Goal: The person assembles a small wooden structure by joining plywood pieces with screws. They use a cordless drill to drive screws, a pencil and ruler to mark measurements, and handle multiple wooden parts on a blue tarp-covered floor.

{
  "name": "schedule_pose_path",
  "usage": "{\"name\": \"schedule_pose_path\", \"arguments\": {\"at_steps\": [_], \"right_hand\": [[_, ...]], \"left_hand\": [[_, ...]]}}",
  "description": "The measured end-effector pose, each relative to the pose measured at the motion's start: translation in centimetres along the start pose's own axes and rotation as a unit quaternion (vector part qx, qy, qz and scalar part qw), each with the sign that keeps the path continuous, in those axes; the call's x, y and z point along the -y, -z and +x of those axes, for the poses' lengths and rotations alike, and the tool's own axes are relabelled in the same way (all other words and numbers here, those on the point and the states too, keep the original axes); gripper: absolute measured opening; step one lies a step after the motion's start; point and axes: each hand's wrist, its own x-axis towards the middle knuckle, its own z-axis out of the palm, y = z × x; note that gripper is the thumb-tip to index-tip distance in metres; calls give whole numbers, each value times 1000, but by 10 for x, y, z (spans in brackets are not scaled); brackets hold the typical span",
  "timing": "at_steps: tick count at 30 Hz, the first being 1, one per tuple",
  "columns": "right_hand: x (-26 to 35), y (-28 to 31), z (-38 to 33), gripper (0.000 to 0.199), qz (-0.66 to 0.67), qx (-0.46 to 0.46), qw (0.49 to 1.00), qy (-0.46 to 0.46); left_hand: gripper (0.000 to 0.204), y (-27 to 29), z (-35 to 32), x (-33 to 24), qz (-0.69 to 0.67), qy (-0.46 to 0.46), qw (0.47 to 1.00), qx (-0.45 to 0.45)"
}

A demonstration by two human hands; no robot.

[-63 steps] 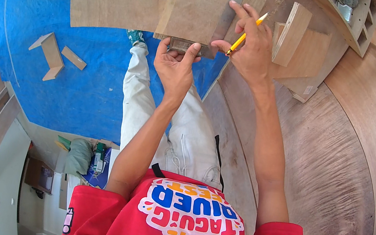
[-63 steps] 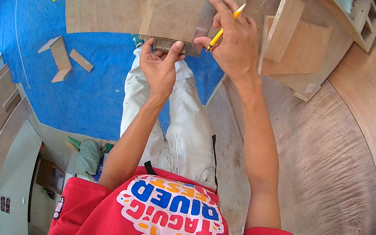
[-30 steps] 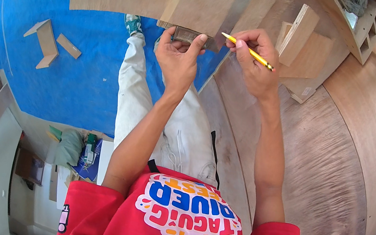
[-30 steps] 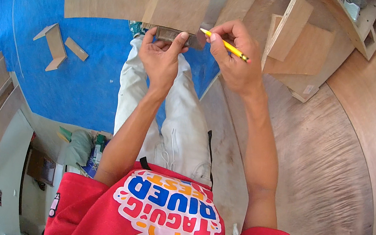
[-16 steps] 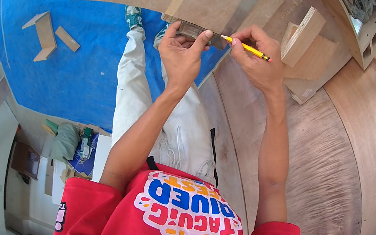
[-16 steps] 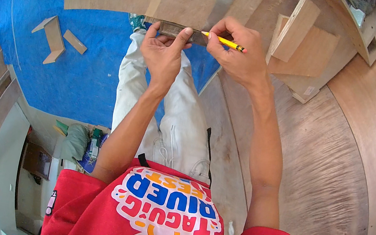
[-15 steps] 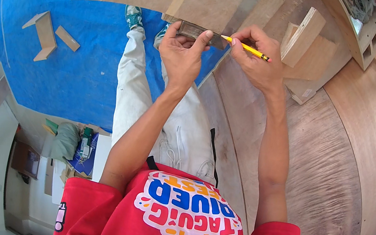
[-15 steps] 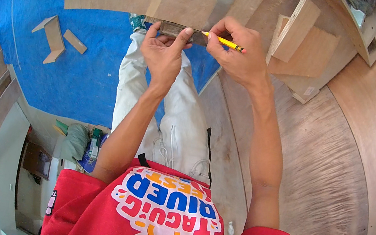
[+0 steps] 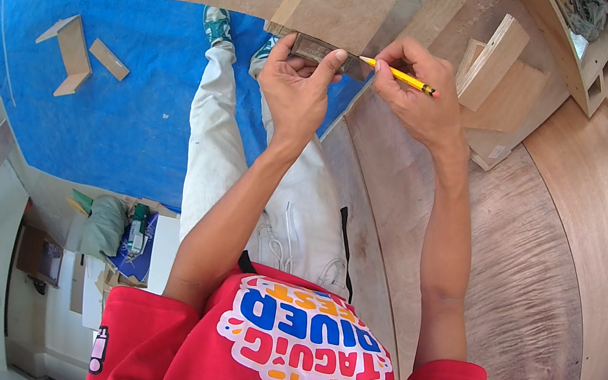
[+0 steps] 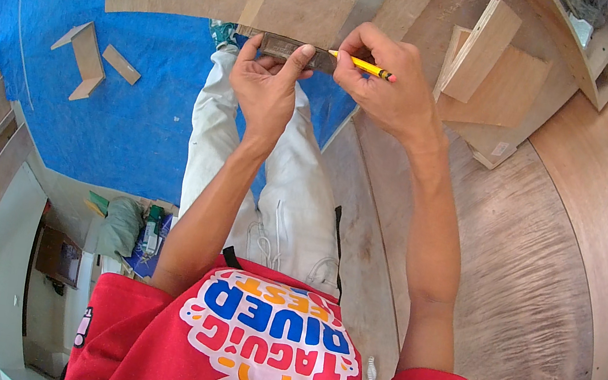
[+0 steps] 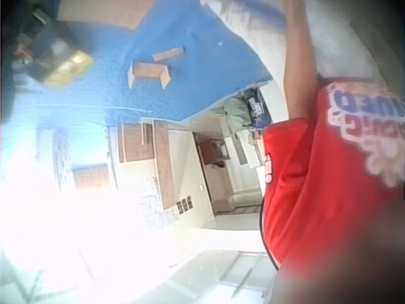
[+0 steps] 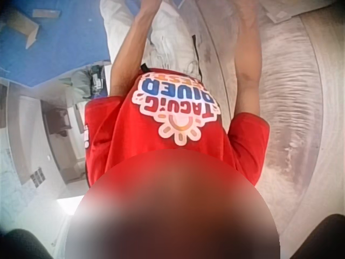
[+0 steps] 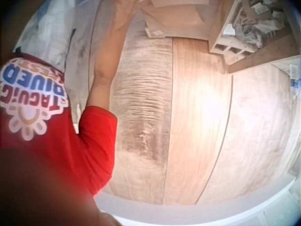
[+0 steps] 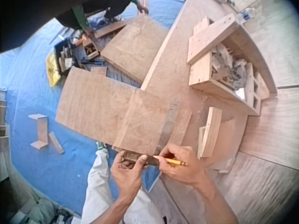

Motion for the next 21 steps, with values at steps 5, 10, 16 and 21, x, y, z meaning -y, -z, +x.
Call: {"name": "schedule_pose_path", "arguments": {"at_steps": [5,10,16,21], "right_hand": [[3,0,3,10,-17,5,1000,12],[7,2,4,9,-22,15,1000,-3],[8,1,4,10,-20,22,1000,-9],[7,1,4,10,-25,19,999,0]], "left_hand": [[42,0,-1,0,1,6,1000,-3],[39,0,-1,-1,1,6,1000,0],[41,1,0,-1,-4,0,1000,5],[37,0,-1,-1,-18,0,1000,-1]]}}
